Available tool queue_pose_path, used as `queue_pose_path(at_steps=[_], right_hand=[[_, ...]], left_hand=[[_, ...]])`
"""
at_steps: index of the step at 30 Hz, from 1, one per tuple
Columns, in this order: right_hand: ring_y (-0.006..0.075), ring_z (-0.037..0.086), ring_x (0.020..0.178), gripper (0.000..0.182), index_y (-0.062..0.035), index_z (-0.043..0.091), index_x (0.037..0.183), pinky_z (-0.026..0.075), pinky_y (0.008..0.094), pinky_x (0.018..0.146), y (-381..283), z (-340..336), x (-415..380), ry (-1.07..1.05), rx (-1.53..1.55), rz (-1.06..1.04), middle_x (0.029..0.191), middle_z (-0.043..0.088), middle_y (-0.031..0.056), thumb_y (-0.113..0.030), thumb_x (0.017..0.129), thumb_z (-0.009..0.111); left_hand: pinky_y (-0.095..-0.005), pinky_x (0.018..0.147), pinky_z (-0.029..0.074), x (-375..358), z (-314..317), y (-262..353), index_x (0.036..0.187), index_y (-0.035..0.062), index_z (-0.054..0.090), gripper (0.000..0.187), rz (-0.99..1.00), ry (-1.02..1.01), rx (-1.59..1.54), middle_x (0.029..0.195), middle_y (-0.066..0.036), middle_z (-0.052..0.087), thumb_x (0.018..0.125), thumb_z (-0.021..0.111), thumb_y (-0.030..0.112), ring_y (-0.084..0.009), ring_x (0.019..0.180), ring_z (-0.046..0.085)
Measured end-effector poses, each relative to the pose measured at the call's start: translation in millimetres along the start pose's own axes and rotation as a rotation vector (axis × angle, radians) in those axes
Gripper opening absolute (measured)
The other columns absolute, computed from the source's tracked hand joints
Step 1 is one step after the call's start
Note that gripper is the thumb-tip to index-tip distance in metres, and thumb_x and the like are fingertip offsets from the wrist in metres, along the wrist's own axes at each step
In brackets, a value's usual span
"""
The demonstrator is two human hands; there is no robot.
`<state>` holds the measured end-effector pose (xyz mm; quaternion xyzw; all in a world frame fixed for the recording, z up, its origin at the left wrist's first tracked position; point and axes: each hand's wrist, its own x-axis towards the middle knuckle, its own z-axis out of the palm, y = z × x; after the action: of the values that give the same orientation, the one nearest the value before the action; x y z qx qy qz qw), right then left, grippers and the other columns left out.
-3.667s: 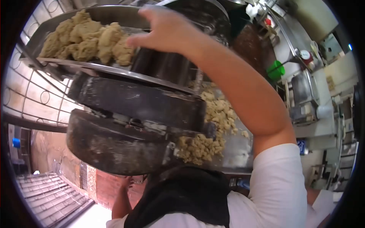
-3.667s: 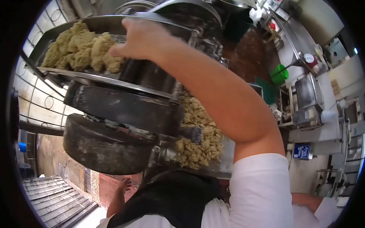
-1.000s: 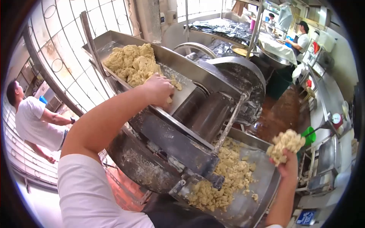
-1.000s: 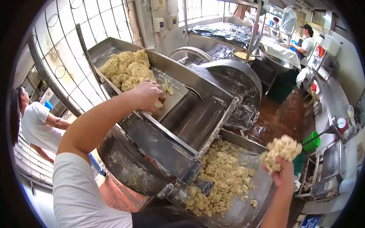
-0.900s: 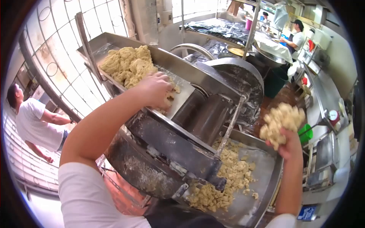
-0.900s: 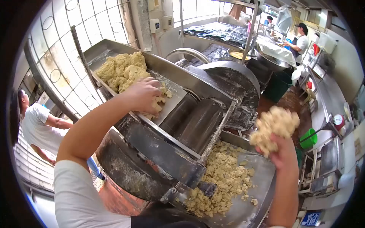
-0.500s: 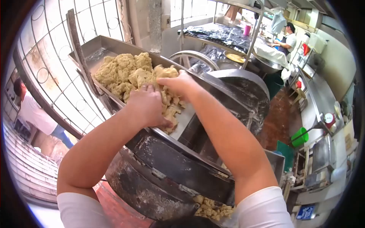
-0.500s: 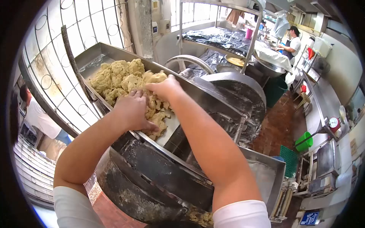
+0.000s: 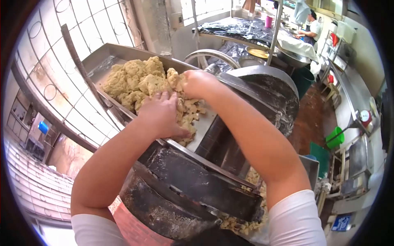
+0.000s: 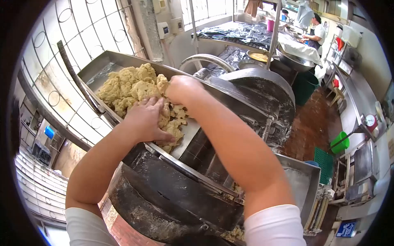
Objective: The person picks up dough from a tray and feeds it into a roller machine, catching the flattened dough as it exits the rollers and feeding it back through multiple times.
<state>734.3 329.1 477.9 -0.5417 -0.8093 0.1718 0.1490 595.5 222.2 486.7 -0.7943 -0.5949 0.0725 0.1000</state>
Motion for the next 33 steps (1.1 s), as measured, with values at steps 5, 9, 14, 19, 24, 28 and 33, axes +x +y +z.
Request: queue_pose_path(at_steps=[5, 9, 14, 19, 24, 28, 33], right_hand=[[0.0296, 0.055, 0.118, 0.049, -0.0070, 0.056, 0.128, 0.041, 0.0351, 0.102, 31.8, 56.6, 24.1, 0.354, 0.118, -0.243, 0.126, 0.058, 0.0169, -0.014, 0.080, 0.049], [0.0314, 0.065, 0.097, 0.029, -0.0029, 0.072, 0.093, 0.052, 0.0396, 0.085, 13.0, 28.6, 57.0, 0.093, 0.066, -0.255, 0.102, 0.067, 0.0191, -0.014, 0.071, 0.057], [0.0301, 0.063, 0.104, 0.031, -0.0075, 0.068, 0.105, 0.049, 0.0388, 0.090, -19.7, 0.9, 26.4, 0.291, 0.191, -0.209, 0.111, 0.066, 0.0148, -0.016, 0.078, 0.057], [0.0249, 0.062, 0.107, 0.025, -0.0190, 0.069, 0.106, 0.049, 0.0397, 0.089, -25.6, 37.5, 50.2, 0.323, -0.070, -0.314, 0.110, 0.067, 0.0073, -0.017, 0.086, 0.053], [0.0219, 0.062, 0.110, 0.028, -0.0241, 0.068, 0.110, 0.050, 0.0376, 0.088, -37.5, 35.4, 75.7, 0.197, -0.352, -0.185, 0.117, 0.065, 0.0043, -0.018, 0.089, 0.050], [0.0275, 0.061, 0.108, 0.034, -0.0243, 0.063, 0.120, 0.049, 0.0396, 0.090, -28.8, 22.2, 72.0, 0.236, -0.106, -0.201, 0.117, 0.064, 0.0116, -0.023, 0.089, 0.050], [0.0309, 0.059, 0.111, 0.044, -0.0090, 0.059, 0.122, 0.048, 0.0393, 0.093, -34.2, -2.7, 58.6, 0.132, -0.092, -0.306, 0.120, 0.062, 0.0164, -0.030, 0.084, 0.054]], left_hand=[[-0.0423, 0.112, 0.027, 6.5, -4.3, 9.6, 0.143, -0.0010, 0.033, 0.117, 0.018, -0.043, -0.042, 0.146, -0.028, 0.030, 0.057, 0.073, 0.068, -0.0373, 0.137, 0.031], [-0.0398, 0.110, 0.031, 11.4, -5.0, 3.9, 0.140, -0.0002, 0.038, 0.114, -0.002, -0.031, -0.065, 0.145, -0.029, 0.031, 0.055, 0.075, 0.065, -0.0374, 0.134, 0.036], [-0.0393, 0.107, 0.035, 5.1, -13.0, -1.5, 0.137, 0.0009, 0.043, 0.108, -0.064, 0.022, -0.078, 0.144, -0.026, 0.036, 0.055, 0.077, 0.061, -0.0368, 0.131, 0.039], [-0.0412, 0.107, 0.034, 5.6, 0.9, -9.8, 0.137, 0.0024, 0.042, 0.105, -0.011, 0.037, -0.079, 0.144, -0.023, 0.037, 0.056, 0.076, 0.060, -0.0359, 0.132, 0.038], [-0.0447, 0.111, 0.029, 2.5, 3.8, -4.4, 0.139, 0.0032, 0.038, 0.107, 0.049, 0.130, -0.124, 0.147, -0.022, 0.033, 0.057, 0.076, 0.060, -0.0358, 0.135, 0.034], [-0.0460, 0.111, 0.027, 5.4, 6.8, -5.5, 0.137, -0.0011, 0.040, 0.109, 0.041, 0.104, -0.086, 0.144, -0.023, 0.037, 0.056, 0.076, 0.062, -0.0373, 0.134, 0.035], [-0.0449, 0.110, 0.030, 12.2, 8.0, 9.2, 0.132, -0.0030, 0.046, 0.103, 0.089, 0.103, -0.136, 0.137, -0.024, 0.045, 0.057, 0.076, 0.062, -0.0360, 0.130, 0.041]])
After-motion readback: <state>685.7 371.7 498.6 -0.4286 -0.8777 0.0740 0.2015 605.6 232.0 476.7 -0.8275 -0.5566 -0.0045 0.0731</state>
